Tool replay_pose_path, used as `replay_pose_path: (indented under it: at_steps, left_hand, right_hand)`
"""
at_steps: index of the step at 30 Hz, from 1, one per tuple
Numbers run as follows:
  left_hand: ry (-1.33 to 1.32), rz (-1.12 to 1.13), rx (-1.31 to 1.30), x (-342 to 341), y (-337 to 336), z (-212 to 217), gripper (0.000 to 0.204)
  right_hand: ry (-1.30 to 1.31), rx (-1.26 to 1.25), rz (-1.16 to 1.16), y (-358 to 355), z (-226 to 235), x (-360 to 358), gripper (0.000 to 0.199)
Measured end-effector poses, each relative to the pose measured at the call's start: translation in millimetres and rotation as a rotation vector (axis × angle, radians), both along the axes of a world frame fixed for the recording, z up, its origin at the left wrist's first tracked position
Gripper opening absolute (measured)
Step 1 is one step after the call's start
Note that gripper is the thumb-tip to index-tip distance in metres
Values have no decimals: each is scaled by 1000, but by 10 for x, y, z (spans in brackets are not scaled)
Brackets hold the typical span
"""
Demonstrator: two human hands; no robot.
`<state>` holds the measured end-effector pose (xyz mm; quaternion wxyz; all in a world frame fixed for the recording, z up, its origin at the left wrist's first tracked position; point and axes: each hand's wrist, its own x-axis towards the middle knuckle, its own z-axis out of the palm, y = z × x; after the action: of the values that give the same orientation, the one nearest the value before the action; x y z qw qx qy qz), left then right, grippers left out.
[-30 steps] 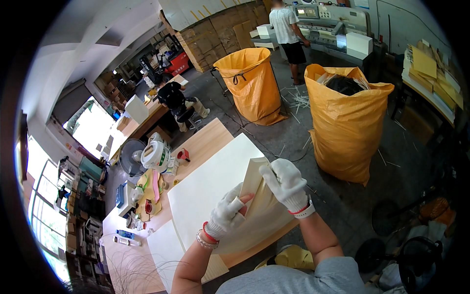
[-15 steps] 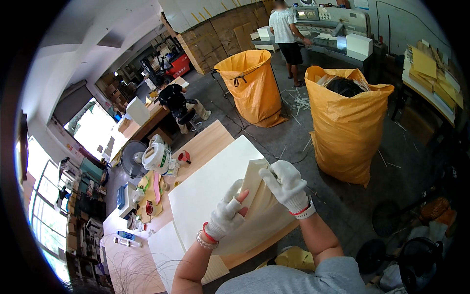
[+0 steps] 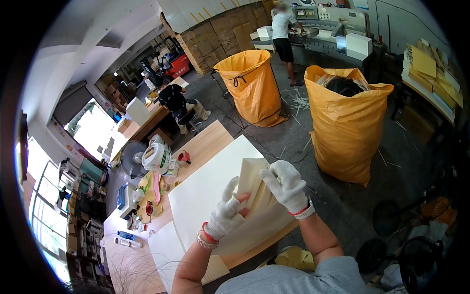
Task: The person repeatedly picks up stacks of white paper sheets from a table, aligns them, and places them back down. The person wears white gloves and handles the paper by hand without using tools.
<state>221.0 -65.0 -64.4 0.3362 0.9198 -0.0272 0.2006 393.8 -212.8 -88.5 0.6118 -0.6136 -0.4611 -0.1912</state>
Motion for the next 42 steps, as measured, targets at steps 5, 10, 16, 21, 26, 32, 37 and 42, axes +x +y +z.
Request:
replay_pose_path:
  at_steps: [5,10,16,21,26,32,37,42]
  left_hand:
    - [77,-60,138,9,72,-19,29]
    - [35,-9,-35,21,-15,-3,37]
    - [13,1,-49,9,11,-48,44]
    - [13,-40,180,16,72,-79,43]
    - [44,-26,-50,24,-10,4,38]
    - [35,-7,-39,16,10,-31,41]
    - [18,-7,-20,-6,12,-21,48]
    - [-21,-47,145,57,18,-19,35]
  right_hand:
    - [-24,-4,-38,14,21,-10,13]
    - [33,-15,-76,36,-48,1,16]
    - [94,-4,17,-2,-24,-16,8]
    - [-20,19,-29,15,14,-18,2]
    - [-15,-3,-59,37,-67,21,2]
    - [-31,51,-69,38,-50,-5,8]
    - [175,6,53,-35,7,-24,16]
    - [143,42,-13,30,-24,-4,19]
